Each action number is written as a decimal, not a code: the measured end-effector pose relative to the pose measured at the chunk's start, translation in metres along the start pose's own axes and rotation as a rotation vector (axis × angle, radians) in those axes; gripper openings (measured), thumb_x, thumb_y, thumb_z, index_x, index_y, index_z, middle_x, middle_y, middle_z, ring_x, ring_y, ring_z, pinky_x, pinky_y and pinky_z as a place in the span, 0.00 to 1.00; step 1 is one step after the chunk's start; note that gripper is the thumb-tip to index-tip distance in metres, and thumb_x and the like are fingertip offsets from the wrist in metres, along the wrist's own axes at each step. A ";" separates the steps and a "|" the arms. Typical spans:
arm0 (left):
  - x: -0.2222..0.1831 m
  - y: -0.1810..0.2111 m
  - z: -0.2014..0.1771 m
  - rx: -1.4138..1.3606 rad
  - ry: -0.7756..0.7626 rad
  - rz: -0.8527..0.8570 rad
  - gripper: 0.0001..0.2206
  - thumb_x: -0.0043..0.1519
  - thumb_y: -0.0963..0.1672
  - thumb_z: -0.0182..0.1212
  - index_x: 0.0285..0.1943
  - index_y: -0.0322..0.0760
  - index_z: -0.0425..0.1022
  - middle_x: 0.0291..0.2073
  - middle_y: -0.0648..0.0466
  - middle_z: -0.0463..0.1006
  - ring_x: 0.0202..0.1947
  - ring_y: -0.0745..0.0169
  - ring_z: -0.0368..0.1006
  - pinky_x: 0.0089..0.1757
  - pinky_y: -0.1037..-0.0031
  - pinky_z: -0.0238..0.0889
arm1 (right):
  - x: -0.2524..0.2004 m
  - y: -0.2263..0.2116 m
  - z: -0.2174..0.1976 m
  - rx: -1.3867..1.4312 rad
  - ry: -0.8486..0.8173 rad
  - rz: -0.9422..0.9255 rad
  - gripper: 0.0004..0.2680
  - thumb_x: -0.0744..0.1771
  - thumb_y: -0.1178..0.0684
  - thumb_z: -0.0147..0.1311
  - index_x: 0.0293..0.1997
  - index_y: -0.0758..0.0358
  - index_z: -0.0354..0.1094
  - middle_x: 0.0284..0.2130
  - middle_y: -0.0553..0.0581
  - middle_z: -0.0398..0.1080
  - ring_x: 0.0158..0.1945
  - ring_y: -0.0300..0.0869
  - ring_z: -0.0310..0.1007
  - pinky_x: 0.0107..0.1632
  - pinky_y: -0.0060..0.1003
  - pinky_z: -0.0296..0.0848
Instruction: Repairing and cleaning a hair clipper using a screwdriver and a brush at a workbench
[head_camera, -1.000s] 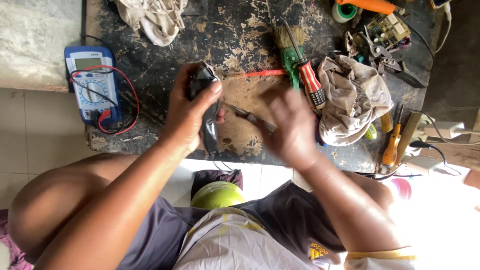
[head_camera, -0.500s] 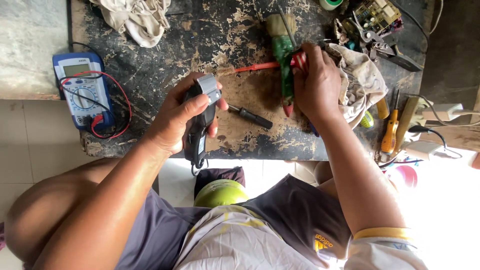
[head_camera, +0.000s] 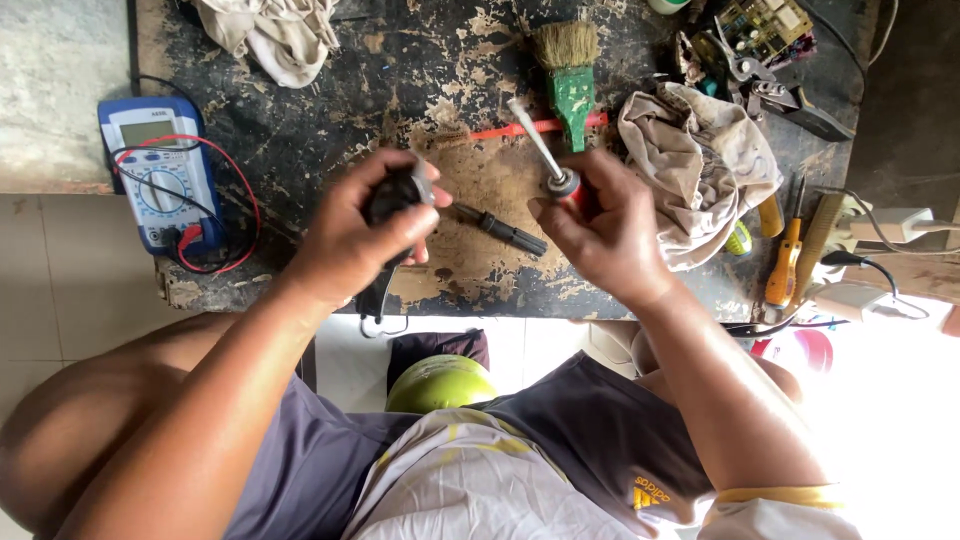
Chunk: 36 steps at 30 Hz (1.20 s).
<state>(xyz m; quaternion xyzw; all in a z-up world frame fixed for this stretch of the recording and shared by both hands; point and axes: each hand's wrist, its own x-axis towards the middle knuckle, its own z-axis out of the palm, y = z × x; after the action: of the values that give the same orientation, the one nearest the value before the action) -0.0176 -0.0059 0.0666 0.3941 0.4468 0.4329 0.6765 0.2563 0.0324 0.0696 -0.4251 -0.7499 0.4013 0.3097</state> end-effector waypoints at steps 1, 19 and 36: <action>0.000 -0.001 0.001 0.102 -0.029 -0.013 0.16 0.58 0.46 0.65 0.54 0.39 0.70 0.46 0.45 0.80 0.32 0.63 0.76 0.30 0.76 0.77 | -0.004 0.002 0.006 0.226 -0.003 0.132 0.07 0.68 0.65 0.58 0.48 0.70 0.66 0.35 0.55 0.68 0.35 0.37 0.69 0.42 0.30 0.78; -0.011 -0.003 0.030 1.063 0.063 0.309 0.20 0.52 0.50 0.71 0.51 0.43 0.74 0.35 0.47 0.81 0.35 0.41 0.81 0.35 0.55 0.74 | -0.006 0.021 0.037 0.651 -0.195 0.268 0.19 0.59 0.67 0.70 0.55 0.72 0.71 0.21 0.52 0.71 0.26 0.32 0.68 0.39 0.27 0.70; -0.012 0.009 0.029 1.155 0.046 0.271 0.20 0.54 0.47 0.71 0.53 0.34 0.75 0.38 0.41 0.79 0.30 0.39 0.82 0.28 0.52 0.76 | 0.010 0.005 0.045 0.671 -0.198 0.235 0.21 0.59 0.68 0.69 0.56 0.71 0.69 0.31 0.63 0.74 0.29 0.39 0.75 0.35 0.32 0.79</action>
<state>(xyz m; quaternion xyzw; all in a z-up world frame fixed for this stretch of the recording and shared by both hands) 0.0051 -0.0188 0.0862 0.7425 0.5702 0.2108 0.2812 0.2177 0.0274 0.0446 -0.3423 -0.5488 0.6970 0.3096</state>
